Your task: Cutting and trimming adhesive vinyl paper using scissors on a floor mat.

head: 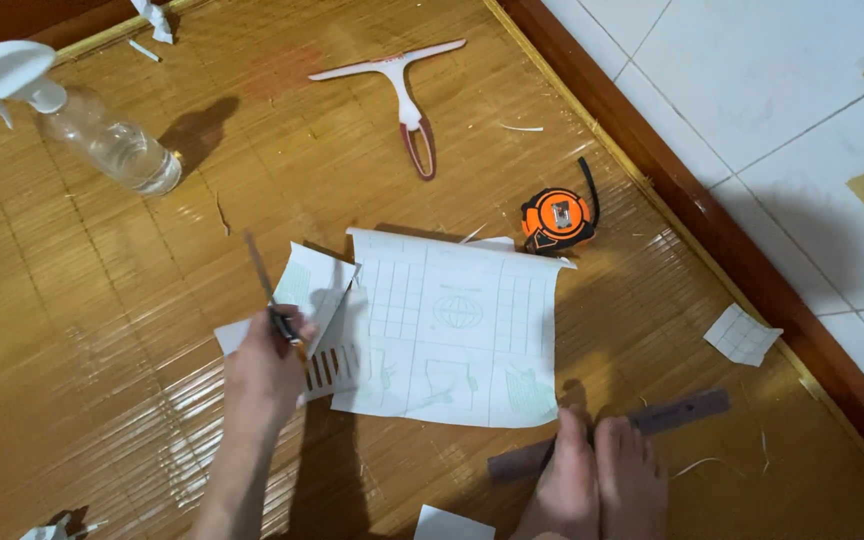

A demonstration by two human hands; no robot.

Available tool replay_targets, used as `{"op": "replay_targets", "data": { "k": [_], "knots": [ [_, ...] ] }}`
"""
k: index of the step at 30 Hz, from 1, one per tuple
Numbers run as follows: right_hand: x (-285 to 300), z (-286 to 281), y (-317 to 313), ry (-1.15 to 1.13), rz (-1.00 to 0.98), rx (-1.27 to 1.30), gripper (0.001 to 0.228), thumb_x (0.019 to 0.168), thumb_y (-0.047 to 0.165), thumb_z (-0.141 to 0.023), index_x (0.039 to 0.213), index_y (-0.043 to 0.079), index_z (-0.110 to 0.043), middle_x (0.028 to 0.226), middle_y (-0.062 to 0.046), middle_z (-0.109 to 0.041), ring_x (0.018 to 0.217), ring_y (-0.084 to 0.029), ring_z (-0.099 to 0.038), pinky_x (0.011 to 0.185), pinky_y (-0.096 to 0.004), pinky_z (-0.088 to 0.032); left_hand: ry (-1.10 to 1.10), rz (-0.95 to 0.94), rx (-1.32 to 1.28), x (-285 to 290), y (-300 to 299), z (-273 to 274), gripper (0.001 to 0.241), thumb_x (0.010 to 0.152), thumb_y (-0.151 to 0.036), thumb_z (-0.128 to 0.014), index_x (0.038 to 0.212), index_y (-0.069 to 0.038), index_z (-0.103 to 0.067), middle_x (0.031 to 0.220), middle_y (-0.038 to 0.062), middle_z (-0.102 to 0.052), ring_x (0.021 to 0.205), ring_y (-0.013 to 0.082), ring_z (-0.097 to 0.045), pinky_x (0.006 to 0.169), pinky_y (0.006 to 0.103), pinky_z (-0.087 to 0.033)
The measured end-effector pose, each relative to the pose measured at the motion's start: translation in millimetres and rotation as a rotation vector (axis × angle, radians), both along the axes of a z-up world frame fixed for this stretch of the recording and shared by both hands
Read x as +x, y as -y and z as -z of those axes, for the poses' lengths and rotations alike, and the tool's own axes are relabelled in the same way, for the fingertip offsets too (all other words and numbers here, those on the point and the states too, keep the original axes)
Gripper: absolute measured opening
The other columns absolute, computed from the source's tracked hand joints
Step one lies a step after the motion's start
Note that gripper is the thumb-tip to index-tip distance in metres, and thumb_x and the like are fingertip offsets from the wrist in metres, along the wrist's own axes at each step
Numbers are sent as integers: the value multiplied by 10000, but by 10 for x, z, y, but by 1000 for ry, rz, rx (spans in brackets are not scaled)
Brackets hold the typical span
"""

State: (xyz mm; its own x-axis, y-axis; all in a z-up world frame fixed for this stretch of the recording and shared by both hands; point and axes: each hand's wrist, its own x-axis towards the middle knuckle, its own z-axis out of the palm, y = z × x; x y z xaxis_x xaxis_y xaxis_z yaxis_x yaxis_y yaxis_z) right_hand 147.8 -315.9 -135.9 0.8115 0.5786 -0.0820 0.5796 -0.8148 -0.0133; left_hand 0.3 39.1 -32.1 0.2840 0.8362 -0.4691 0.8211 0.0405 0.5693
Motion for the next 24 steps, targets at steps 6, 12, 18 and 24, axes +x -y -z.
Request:
{"op": "replay_targets", "data": {
  "k": [6,12,18,24],
  "knots": [
    [156,-633,-579,-214,166,-338,499,874,508,-618,1226,167,-519,1155,-16,-627,1153,-243,-646,1035,-464,-523,-217,108,108,-196,-214,176,871,830,-518,-739,1481,-103,-336,1208,259,-662,1005,438,-720,926,591,-532],
    [153,-2374,-2011,-931,-789,781,351,772,232,-751,1097,113,-808,532,30,-618,420,-75,-365,381,-237,-283,-153,93,389,-342,-265,535,774,616,-339,-952,1282,-148,-608,1049,159,-688,947,346,-668,782,458,-551],
    [487,-967,-2339,-934,-376,212,557,838,239,-762,1383,188,-664,1416,-92,-651,1412,-329,-506,1157,-472,-402,-152,-23,127,-295,-333,590,712,736,-247,-888,1354,-230,-535,1274,147,-625,1187,398,-646,983,469,-558],
    [310,-1040,-2298,-541,-198,233,709,887,361,-740,1535,217,-488,1605,-250,-276,1527,-401,-251,1227,-504,-283,676,-363,-123,-393,-354,669,692,687,-29,-914,1257,-79,-524,1252,227,-620,1016,312,-614,829,375,-553]
  ]
}}
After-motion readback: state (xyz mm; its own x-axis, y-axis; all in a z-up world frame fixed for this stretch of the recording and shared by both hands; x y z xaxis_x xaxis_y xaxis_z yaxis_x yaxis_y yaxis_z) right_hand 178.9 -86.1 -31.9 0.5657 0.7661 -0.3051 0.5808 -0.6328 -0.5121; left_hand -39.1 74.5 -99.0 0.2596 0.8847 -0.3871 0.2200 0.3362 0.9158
